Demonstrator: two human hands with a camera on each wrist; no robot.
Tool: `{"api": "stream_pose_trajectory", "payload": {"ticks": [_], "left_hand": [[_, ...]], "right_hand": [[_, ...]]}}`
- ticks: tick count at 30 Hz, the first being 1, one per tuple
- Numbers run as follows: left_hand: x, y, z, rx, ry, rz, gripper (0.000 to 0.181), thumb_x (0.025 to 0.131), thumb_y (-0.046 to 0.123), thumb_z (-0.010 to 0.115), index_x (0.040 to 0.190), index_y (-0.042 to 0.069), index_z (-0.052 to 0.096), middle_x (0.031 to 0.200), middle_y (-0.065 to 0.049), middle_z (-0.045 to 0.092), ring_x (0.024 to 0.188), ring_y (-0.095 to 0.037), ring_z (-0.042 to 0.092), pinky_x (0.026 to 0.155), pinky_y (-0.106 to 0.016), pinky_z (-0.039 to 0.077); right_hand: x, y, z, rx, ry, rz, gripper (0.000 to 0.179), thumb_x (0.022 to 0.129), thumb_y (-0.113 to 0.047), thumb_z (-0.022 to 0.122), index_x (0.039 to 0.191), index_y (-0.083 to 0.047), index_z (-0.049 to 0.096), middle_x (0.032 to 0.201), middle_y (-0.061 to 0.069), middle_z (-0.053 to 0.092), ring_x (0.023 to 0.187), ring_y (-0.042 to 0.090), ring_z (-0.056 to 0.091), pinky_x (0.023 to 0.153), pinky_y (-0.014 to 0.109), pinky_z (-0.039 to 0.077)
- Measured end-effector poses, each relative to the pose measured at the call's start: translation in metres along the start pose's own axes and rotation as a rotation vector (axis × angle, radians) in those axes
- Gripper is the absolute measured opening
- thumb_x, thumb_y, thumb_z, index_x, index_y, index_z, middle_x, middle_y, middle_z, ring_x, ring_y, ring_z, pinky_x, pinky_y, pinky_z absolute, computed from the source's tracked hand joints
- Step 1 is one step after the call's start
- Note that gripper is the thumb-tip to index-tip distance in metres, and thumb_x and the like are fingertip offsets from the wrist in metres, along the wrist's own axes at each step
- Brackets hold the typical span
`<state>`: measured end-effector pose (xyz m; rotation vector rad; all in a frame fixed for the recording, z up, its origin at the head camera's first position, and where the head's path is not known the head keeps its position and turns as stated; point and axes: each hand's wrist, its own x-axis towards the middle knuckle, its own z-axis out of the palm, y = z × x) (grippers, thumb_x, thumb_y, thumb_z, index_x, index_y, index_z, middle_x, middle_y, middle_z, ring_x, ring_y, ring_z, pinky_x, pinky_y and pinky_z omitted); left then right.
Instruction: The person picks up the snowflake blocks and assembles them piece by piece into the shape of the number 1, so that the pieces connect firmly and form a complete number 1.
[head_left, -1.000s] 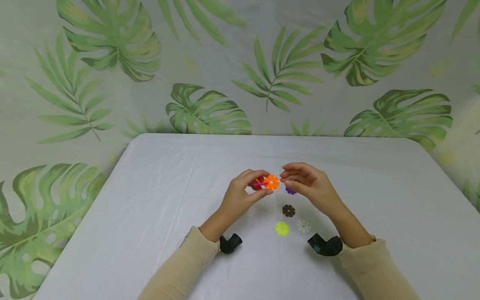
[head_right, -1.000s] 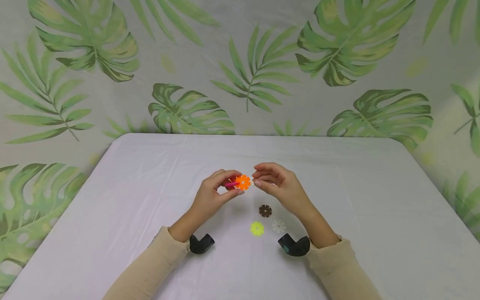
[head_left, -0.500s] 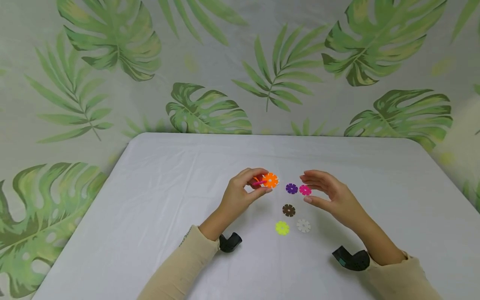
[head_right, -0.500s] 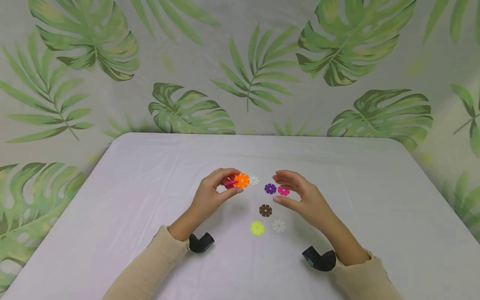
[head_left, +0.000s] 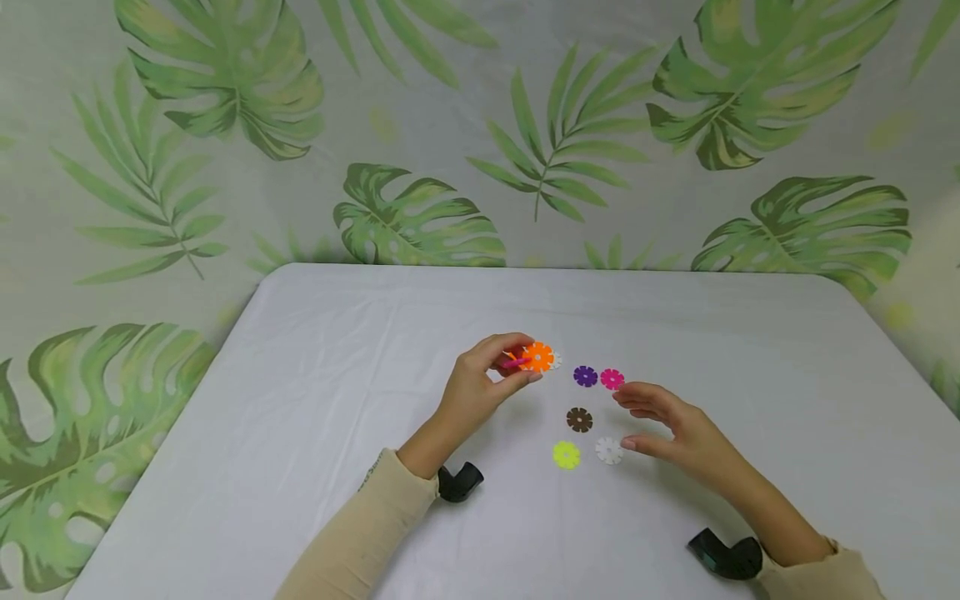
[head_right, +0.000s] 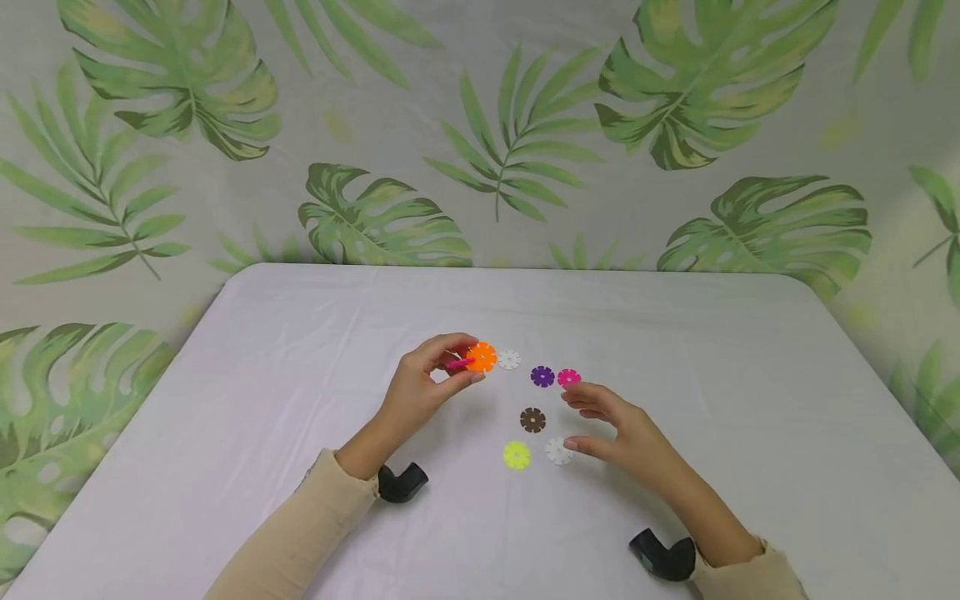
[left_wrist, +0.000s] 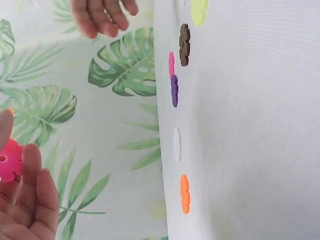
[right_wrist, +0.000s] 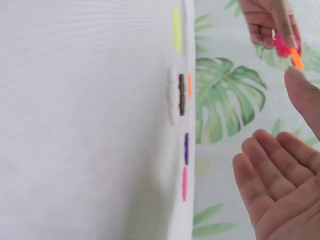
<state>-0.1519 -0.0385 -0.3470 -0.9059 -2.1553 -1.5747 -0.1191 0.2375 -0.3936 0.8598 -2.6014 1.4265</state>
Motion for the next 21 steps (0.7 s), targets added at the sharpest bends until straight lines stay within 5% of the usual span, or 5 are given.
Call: {"api": "stream_pose_trajectory", "payload": {"ticks": [10,16,21], "left_hand": [[0.000,0.000,0.000,-0.007,-0.002,-0.013,0.036,0.070,-0.005,0.073,0.103,-0.009,0.058,0.089,-0.019,0.060,0.074,-0.027,0.058,0.065,-0.037,0.051],[0.000,0.000,0.000,-0.013,0.003,-0.011,0.036,0.070,-0.005,0.072,0.103,-0.009,0.058,0.090,-0.019,0.060,0.072,-0.026,0.058,0.065,-0.040,0.051],[0.000,0.001,0.000,-0.005,0.003,-0.021,0.037,0.070,-0.005,0.073,0.104,-0.009,0.058,0.092,-0.019,0.060,0.073,-0.027,0.058,0.065,-0.040,0.051]], "right_hand": [[-0.008,0.020,0.007,0.022,-0.089,0.055,0.052,0.075,-0.015,0.073,0.119,0.000,0.051,0.110,0.010,0.060,0.097,0.019,0.057,0.084,0.017,0.043],[-0.010,0.027,0.010,-0.003,-0.124,0.117,0.050,0.075,-0.022,0.073,0.118,-0.005,0.053,0.107,0.001,0.061,0.094,0.014,0.057,0.081,0.020,0.045],[-0.011,0.030,0.014,-0.037,-0.133,0.092,0.044,0.076,-0.021,0.073,0.115,-0.009,0.056,0.107,-0.002,0.060,0.096,0.011,0.055,0.082,0.018,0.044]]}}
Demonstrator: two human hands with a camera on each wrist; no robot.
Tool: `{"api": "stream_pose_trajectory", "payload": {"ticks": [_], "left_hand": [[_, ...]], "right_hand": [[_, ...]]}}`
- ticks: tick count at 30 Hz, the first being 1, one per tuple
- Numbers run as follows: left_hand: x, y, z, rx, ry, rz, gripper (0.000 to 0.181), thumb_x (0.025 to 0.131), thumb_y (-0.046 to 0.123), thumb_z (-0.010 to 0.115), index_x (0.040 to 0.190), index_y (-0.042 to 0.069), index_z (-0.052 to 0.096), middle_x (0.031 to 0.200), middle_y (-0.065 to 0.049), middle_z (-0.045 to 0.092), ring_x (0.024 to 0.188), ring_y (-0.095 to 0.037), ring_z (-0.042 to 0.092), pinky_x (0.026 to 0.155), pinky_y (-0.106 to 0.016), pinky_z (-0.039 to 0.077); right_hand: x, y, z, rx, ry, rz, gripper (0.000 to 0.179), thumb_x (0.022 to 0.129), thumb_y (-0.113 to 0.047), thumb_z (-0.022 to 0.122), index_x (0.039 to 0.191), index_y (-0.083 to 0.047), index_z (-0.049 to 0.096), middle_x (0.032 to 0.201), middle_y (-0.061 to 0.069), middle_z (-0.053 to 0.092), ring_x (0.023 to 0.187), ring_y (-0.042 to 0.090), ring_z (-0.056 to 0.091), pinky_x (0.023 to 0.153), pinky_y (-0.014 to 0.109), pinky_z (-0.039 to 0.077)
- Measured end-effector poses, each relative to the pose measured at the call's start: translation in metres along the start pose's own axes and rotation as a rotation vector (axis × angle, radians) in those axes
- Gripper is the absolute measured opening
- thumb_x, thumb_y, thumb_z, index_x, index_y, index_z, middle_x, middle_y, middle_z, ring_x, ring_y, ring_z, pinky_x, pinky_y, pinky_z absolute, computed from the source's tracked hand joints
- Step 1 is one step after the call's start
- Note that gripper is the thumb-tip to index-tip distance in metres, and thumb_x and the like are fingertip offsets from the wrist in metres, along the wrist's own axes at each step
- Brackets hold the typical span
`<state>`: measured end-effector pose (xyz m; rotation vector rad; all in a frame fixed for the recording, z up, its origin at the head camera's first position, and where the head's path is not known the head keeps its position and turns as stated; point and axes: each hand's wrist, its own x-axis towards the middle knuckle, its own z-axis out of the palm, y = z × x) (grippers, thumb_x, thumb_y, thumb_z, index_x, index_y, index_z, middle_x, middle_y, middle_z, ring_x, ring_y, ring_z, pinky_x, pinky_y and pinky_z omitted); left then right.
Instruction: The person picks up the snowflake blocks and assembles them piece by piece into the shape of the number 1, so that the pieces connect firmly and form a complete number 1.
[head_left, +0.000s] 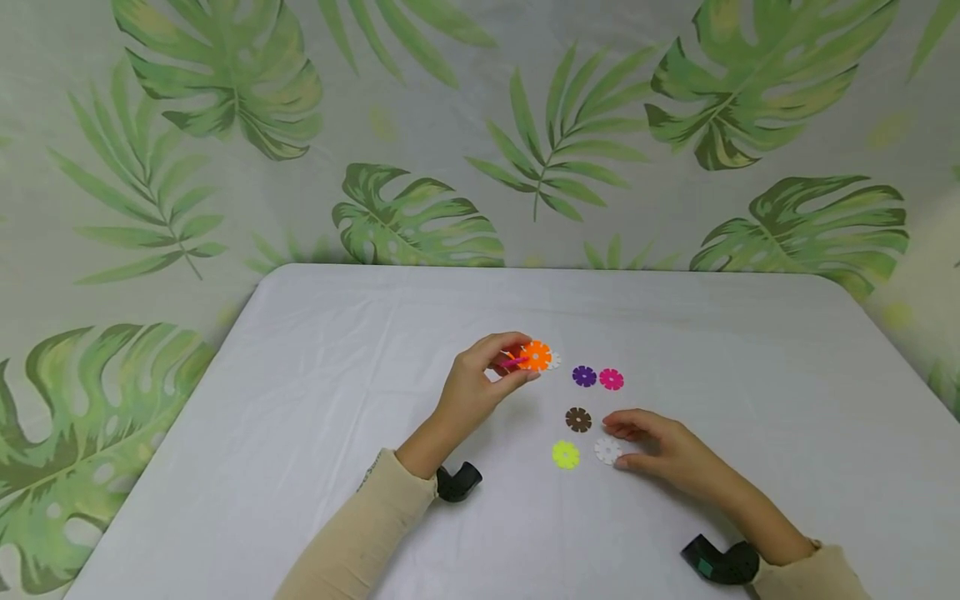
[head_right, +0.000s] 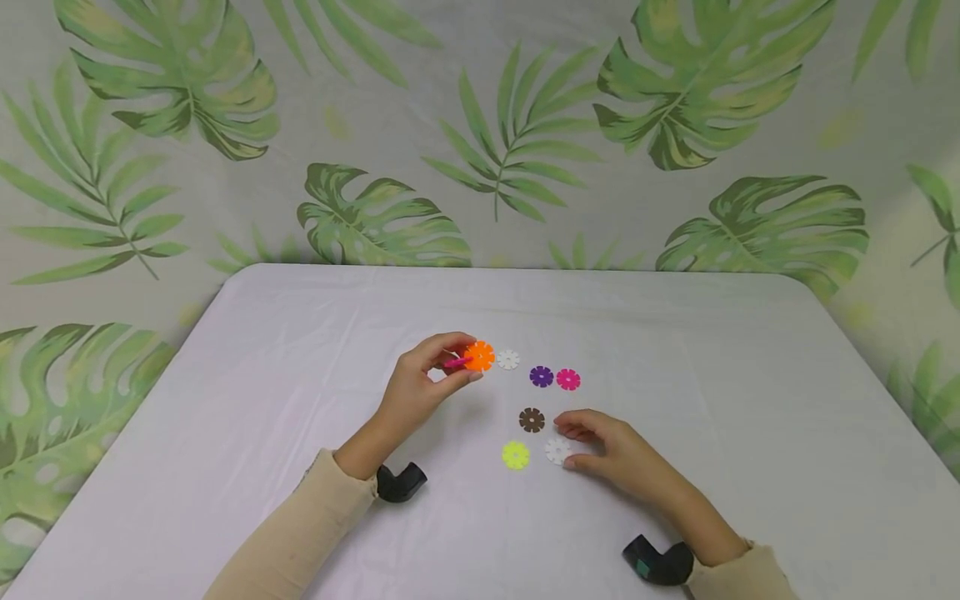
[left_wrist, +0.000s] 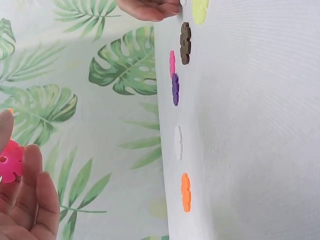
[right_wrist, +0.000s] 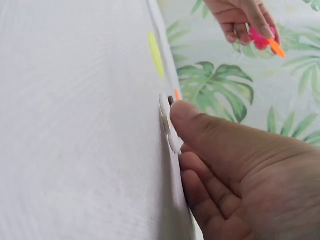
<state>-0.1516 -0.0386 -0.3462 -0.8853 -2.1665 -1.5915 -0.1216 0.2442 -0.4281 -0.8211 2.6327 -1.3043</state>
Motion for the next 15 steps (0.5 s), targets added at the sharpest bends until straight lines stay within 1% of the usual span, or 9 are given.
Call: {"api": "stream_pose_trajectory", "payload": {"ticks": [5,8,12,15], "left_hand": [[-0.0001,-0.0002,-0.0003,0.003,-0.002,-0.003,0.038,0.070,-0.005,0.073,0.104,-0.009,0.058,0.092,-0.019,0.060,0.075,-0.029,0.058,0.065,-0.040,0.051],[-0.0001,-0.0003,-0.0004,0.000,-0.002,0.003,0.037,0.070,-0.005,0.073,0.104,-0.009,0.058,0.091,-0.019,0.060,0.075,-0.029,0.058,0.065,-0.040,0.051],[-0.0001,-0.0005,-0.0007,-0.006,0.000,0.008,0.037,0.070,-0.006,0.073,0.104,-0.009,0.058,0.091,-0.020,0.060,0.074,-0.030,0.058,0.065,-0.041,0.051],[0.0002,-0.0005,-0.0007,-0.006,-0.001,0.007,0.037,0.070,-0.006,0.073,0.104,-0.009,0.058,0.091,-0.020,0.060,0.074,-0.030,0.058,0.065,-0.041,0.051]], "right_hand": [[0.0005,0.0017,0.0040,-0.084,-0.006,-0.037,0.040,0.076,-0.022,0.072,0.113,-0.013,0.060,0.110,-0.006,0.056,0.103,0.010,0.051,0.087,0.013,0.038],[0.0007,0.0016,0.0050,-0.123,-0.009,-0.041,0.035,0.077,-0.020,0.072,0.111,-0.014,0.062,0.109,-0.007,0.054,0.101,0.010,0.050,0.086,0.014,0.038],[0.0008,0.0007,0.0055,-0.140,-0.016,-0.023,0.031,0.077,-0.019,0.072,0.107,-0.017,0.064,0.106,-0.008,0.052,0.099,0.010,0.049,0.085,0.016,0.040],[0.0007,0.0003,0.0062,-0.132,-0.011,0.002,0.032,0.075,-0.019,0.074,0.104,-0.019,0.062,0.105,-0.009,0.052,0.097,0.009,0.049,0.085,0.015,0.040]]}}
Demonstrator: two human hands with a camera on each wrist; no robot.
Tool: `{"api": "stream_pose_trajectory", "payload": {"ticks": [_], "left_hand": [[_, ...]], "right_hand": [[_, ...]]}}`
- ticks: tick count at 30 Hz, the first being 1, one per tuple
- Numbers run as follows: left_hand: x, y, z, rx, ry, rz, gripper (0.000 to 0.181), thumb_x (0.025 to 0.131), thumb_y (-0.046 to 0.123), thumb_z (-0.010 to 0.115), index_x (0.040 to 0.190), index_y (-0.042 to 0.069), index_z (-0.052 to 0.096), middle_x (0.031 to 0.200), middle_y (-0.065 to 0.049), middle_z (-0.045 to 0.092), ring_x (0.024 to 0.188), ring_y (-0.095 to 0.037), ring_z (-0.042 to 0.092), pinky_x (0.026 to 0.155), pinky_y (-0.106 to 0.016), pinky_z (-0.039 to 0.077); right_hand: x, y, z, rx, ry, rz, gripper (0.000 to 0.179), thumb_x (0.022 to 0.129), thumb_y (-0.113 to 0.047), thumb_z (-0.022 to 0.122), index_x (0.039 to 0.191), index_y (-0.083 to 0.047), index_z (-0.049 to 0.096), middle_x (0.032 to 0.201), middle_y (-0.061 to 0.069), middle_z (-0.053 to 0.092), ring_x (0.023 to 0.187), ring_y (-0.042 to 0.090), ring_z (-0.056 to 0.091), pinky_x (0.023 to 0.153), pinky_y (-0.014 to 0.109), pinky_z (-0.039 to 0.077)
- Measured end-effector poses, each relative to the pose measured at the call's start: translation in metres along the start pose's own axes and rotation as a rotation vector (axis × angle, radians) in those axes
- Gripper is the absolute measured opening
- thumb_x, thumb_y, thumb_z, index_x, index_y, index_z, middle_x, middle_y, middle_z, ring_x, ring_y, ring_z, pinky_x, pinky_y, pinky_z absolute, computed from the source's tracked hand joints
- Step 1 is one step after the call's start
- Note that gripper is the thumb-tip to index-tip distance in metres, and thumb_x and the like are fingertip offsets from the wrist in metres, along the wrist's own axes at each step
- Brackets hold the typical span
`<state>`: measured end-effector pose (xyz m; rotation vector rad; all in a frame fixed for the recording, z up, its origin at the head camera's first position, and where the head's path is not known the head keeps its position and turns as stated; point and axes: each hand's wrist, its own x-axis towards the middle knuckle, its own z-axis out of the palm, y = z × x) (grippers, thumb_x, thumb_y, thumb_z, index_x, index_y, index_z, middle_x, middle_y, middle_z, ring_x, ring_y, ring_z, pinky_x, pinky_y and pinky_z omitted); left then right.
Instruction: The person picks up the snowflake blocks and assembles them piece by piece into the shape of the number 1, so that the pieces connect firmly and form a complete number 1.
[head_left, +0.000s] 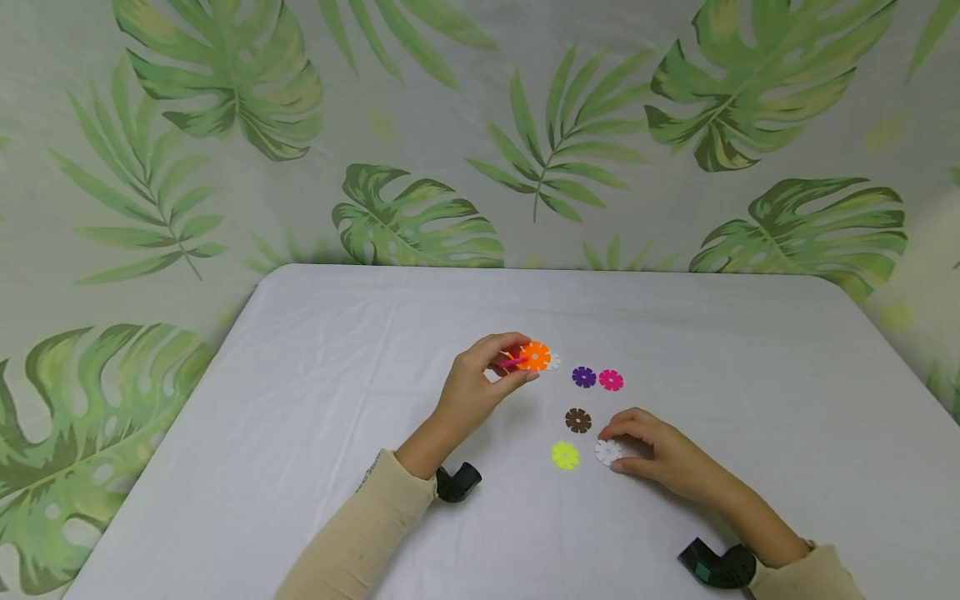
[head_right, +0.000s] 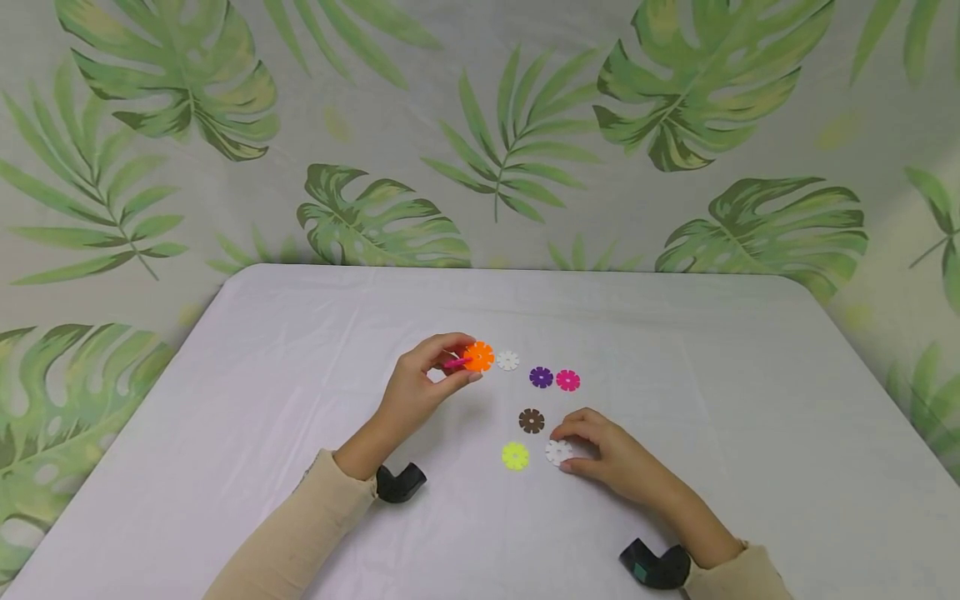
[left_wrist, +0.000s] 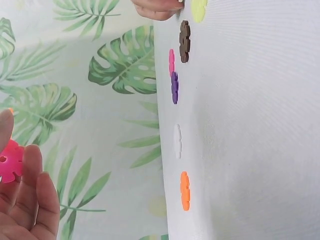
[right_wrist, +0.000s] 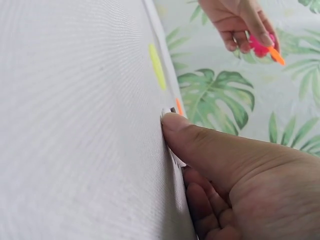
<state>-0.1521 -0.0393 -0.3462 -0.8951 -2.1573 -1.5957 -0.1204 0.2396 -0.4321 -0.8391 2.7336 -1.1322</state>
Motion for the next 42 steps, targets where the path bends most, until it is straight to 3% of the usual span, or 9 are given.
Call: {"api": "stream_pose_trajectory", "payload": {"ticks": [9,18,23,30,42], "left_hand": [[0.000,0.000,-0.001,-0.001,-0.002,-0.002,0.037,0.070,-0.005,0.073,0.103,-0.009,0.058,0.090,-0.019,0.060,0.073,-0.029,0.058,0.065,-0.040,0.051],[0.000,0.001,-0.001,0.007,-0.002,0.013,0.036,0.070,-0.005,0.072,0.103,-0.009,0.058,0.091,-0.019,0.060,0.074,-0.029,0.058,0.066,-0.039,0.051],[0.000,0.000,-0.001,0.010,-0.004,0.007,0.036,0.071,-0.004,0.073,0.104,-0.008,0.058,0.090,-0.019,0.060,0.075,-0.028,0.057,0.065,-0.039,0.051],[-0.001,-0.001,-0.001,0.011,-0.008,0.000,0.036,0.071,-0.004,0.072,0.104,-0.008,0.058,0.090,-0.018,0.061,0.077,-0.028,0.057,0.066,-0.038,0.051],[-0.001,-0.002,0.001,0.008,-0.015,-0.009,0.036,0.071,-0.003,0.072,0.104,-0.007,0.058,0.090,-0.017,0.061,0.076,-0.029,0.057,0.066,-0.036,0.051]], "right_hand": [[-0.001,-0.002,0.001,0.121,0.007,0.036,0.029,0.078,-0.019,0.070,0.105,-0.016,0.058,0.078,-0.005,0.052,0.071,0.010,0.047,0.058,0.023,0.042],[0.001,-0.006,-0.002,0.174,0.041,0.043,0.026,0.083,-0.017,0.066,0.109,-0.014,0.061,0.091,-0.004,0.059,0.079,0.011,0.052,0.067,0.022,0.047],[0.004,-0.010,-0.005,0.212,0.057,0.002,0.027,0.083,-0.013,0.065,0.110,-0.010,0.060,0.105,0.001,0.060,0.088,0.012,0.057,0.077,0.020,0.047],[0.013,-0.018,-0.015,0.319,0.082,-0.100,0.029,0.083,0.002,0.061,0.111,0.003,0.056,0.103,0.012,0.058,0.081,0.019,0.062,0.072,0.024,0.050],[0.035,-0.036,-0.039,0.247,0.168,-0.217,0.034,0.079,0.011,0.061,0.111,0.000,0.058,0.100,0.005,0.059,0.080,0.018,0.062,0.072,0.023,0.050]]}}
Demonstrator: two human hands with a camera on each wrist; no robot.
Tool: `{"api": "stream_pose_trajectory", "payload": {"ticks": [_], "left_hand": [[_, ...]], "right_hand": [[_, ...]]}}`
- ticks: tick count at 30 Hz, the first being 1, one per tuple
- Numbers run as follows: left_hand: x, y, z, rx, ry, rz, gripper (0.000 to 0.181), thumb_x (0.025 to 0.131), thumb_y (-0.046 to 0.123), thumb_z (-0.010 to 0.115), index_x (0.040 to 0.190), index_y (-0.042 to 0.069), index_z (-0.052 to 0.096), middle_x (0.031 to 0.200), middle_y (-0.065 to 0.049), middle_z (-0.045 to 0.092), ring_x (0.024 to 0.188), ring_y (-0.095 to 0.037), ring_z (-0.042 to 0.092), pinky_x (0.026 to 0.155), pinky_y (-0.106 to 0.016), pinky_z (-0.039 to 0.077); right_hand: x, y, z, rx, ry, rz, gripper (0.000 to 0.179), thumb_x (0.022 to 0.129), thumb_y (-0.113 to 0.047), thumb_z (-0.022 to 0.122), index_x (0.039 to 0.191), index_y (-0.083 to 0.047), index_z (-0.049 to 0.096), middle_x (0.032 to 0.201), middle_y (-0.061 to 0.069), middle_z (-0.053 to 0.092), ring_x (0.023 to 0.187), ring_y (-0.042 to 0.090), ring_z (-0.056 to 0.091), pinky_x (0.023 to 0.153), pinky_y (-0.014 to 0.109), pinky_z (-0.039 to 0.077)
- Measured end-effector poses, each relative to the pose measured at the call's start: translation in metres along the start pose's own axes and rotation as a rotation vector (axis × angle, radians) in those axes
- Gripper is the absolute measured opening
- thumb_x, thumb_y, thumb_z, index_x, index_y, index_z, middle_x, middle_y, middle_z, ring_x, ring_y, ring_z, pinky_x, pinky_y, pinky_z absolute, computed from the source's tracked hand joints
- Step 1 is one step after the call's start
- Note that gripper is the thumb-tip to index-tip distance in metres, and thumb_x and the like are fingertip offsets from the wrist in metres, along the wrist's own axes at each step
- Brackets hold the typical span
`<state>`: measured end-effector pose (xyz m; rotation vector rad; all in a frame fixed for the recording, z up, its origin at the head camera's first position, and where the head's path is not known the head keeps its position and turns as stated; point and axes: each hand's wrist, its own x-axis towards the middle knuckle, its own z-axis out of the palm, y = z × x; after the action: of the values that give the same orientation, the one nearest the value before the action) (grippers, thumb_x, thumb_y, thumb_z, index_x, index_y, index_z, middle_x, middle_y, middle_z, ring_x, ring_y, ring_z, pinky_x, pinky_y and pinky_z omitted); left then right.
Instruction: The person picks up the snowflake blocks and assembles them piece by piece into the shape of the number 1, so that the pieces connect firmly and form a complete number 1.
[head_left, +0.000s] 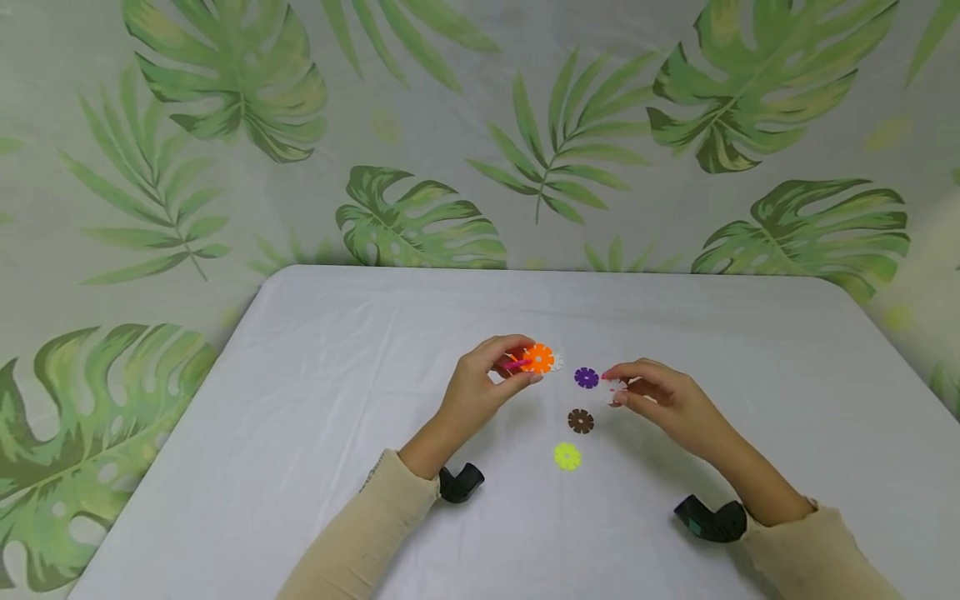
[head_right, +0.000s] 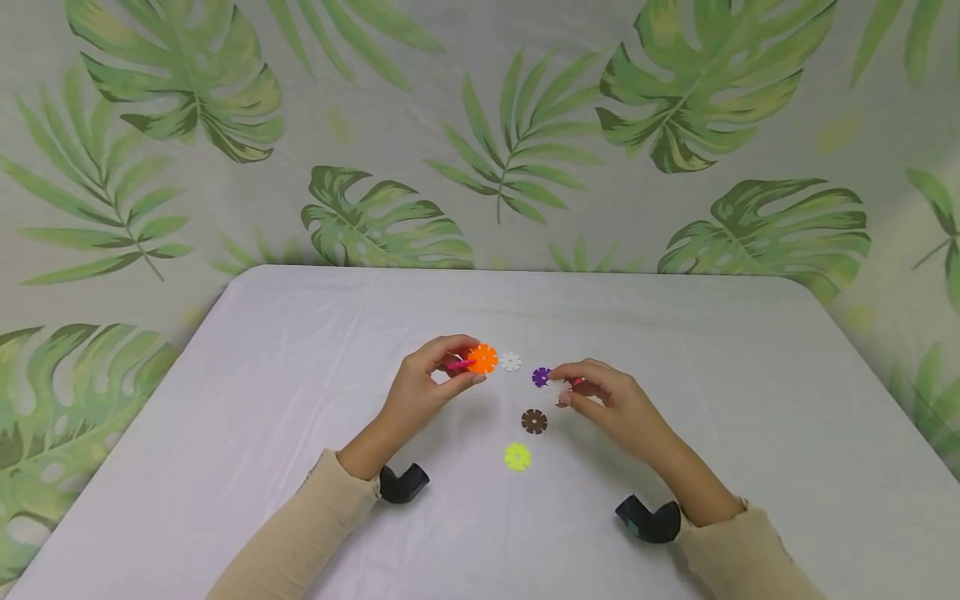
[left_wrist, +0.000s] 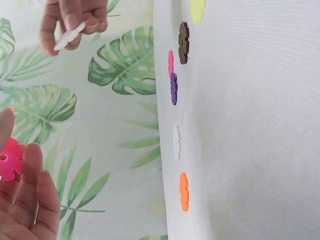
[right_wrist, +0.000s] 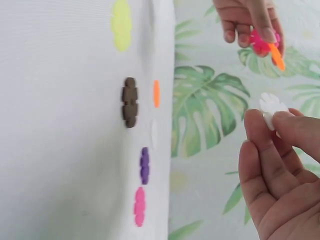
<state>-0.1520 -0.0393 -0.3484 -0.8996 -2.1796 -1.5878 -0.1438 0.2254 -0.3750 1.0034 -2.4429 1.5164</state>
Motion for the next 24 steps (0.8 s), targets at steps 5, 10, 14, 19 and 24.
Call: {"api": "stream_pose_trajectory", "payload": {"ticks": [5,10,14,19,24], "left_hand": [[0.000,0.000,-0.001,0.002,-0.003,0.003,0.036,0.071,-0.003,0.073,0.104,-0.007,0.058,0.089,-0.017,0.061,0.076,-0.028,0.057,0.066,-0.037,0.051],[0.001,0.000,-0.001,0.004,-0.006,0.003,0.036,0.070,-0.004,0.073,0.104,-0.008,0.059,0.088,-0.017,0.061,0.076,-0.028,0.057,0.066,-0.037,0.051],[0.001,0.001,-0.001,0.005,-0.008,0.006,0.036,0.070,-0.004,0.073,0.103,-0.008,0.059,0.088,-0.017,0.061,0.076,-0.028,0.058,0.065,-0.037,0.051],[0.001,0.001,-0.001,0.000,-0.014,0.006,0.035,0.071,-0.003,0.072,0.103,-0.008,0.059,0.089,-0.017,0.061,0.077,-0.027,0.058,0.066,-0.037,0.051],[0.000,0.001,0.000,0.002,-0.017,0.003,0.035,0.071,-0.002,0.073,0.103,-0.008,0.059,0.089,-0.017,0.061,0.077,-0.026,0.057,0.066,-0.037,0.051]], "right_hand": [[0.014,-0.007,-0.002,-0.068,0.042,-0.037,0.034,0.076,0.017,0.060,0.107,0.002,0.058,0.098,0.010,0.060,0.078,0.019,0.060,0.072,0.020,0.049],[0.026,-0.011,0.000,-0.132,0.078,-0.026,0.036,0.077,0.014,0.062,0.110,0.000,0.058,0.101,0.011,0.060,0.085,0.011,0.058,0.070,0.018,0.049],[0.033,-0.013,0.002,-0.132,0.094,-0.013,0.036,0.078,0.008,0.064,0.112,-0.003,0.058,0.103,0.007,0.060,0.089,0.010,0.056,0.066,0.020,0.050],[0.039,-0.013,0.005,-0.087,0.110,-0.033,0.034,0.078,0.009,0.064,0.110,-0.002,0.059,0.101,0.008,0.061,0.086,0.013,0.057,0.061,0.023,0.051],[0.045,-0.014,0.009,-0.063,0.142,-0.043,0.033,0.076,0.011,0.064,0.106,-0.001,0.060,0.098,0.009,0.061,0.085,0.013,0.058,0.069,0.020,0.049]]}}
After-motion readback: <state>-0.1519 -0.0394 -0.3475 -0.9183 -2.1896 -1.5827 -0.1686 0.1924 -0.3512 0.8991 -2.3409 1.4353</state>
